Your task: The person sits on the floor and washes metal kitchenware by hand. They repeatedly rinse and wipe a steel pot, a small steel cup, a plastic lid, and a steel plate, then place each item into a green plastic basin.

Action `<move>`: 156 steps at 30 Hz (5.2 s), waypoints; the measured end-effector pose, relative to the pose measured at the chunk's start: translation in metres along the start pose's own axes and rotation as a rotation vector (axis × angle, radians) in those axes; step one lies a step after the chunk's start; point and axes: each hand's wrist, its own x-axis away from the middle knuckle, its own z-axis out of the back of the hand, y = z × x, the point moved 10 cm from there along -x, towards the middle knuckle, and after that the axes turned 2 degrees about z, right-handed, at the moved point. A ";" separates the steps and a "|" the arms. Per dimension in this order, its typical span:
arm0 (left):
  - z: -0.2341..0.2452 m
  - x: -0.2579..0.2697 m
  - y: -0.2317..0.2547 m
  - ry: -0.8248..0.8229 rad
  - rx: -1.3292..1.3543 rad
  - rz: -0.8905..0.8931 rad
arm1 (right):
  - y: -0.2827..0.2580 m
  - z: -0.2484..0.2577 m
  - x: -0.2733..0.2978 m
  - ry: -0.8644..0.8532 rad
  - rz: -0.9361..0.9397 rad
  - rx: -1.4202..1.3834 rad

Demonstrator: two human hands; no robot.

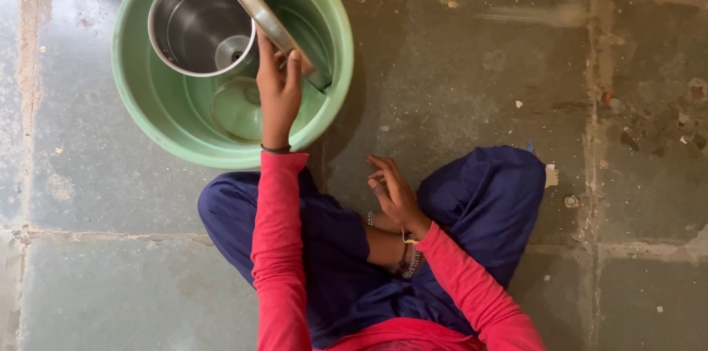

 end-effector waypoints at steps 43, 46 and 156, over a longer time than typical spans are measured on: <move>0.028 0.108 0.159 -0.649 0.425 0.376 | -0.077 0.048 -0.007 0.008 0.249 -0.663; -0.045 0.134 0.106 -0.627 0.753 0.564 | -0.088 0.043 0.021 -0.051 0.141 -0.725; 0.131 0.085 0.055 0.560 -0.919 -0.001 | -0.007 0.084 -0.154 0.098 0.375 0.954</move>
